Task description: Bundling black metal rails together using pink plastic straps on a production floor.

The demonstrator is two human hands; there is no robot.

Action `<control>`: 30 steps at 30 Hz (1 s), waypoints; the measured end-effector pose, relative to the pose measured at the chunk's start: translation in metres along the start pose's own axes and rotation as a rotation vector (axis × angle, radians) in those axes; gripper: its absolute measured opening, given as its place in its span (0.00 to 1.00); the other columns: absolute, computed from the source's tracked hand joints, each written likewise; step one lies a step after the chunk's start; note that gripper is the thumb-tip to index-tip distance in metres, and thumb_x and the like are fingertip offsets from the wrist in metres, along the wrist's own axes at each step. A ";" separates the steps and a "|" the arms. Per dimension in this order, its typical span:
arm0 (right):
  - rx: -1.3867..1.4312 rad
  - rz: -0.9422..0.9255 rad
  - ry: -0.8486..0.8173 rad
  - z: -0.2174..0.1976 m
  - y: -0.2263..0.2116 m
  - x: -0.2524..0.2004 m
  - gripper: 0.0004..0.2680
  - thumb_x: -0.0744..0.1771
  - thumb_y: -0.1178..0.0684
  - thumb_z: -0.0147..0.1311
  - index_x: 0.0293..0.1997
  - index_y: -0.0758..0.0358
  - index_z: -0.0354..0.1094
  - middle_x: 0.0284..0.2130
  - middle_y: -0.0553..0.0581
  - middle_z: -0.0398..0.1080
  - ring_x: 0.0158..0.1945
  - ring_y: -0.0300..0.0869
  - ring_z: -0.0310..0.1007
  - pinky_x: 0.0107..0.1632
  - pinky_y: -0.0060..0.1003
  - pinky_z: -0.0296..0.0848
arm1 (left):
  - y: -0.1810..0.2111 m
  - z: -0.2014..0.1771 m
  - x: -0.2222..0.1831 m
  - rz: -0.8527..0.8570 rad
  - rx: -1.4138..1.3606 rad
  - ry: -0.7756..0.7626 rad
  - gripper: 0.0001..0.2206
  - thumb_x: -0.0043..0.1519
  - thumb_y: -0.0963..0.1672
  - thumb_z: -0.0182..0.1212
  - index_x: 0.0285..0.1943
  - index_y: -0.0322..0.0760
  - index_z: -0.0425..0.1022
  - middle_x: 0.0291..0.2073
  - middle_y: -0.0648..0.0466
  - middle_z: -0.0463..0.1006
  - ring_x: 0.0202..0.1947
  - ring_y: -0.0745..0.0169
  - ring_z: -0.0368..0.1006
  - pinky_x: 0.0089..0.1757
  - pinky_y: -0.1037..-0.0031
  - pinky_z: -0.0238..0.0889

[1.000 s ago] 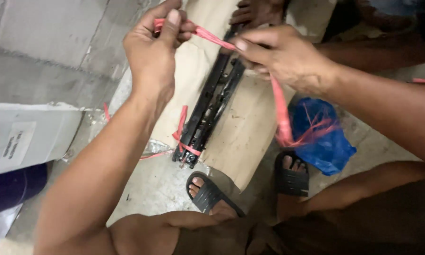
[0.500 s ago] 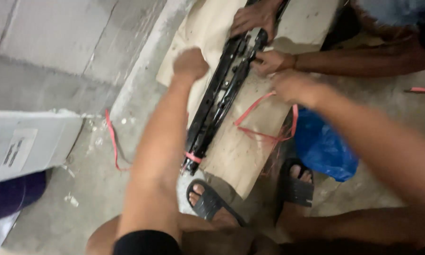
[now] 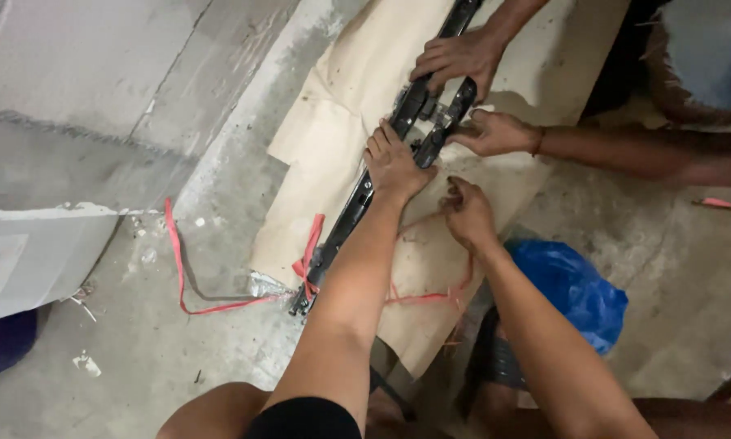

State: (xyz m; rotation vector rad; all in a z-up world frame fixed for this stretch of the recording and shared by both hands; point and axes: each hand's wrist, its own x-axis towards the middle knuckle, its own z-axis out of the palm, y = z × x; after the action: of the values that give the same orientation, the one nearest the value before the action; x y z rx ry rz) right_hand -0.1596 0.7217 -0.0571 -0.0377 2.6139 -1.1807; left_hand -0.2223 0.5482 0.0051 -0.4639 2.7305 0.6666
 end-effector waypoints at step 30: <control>0.447 0.192 0.020 0.041 -0.020 0.065 0.15 0.72 0.50 0.46 0.62 0.70 0.67 0.58 0.60 0.61 0.57 0.47 0.66 0.58 0.35 0.65 | -0.011 0.009 0.020 0.079 -0.196 0.225 0.48 0.42 0.48 0.79 0.68 0.24 0.54 0.54 0.39 0.62 0.57 0.37 0.58 0.56 0.53 0.54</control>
State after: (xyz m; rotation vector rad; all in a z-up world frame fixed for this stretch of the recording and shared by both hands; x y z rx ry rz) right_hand -0.2132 0.6691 -0.0831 0.3059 2.2464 -1.6604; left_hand -0.2347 0.5390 -0.0140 -0.5055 2.9198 0.9626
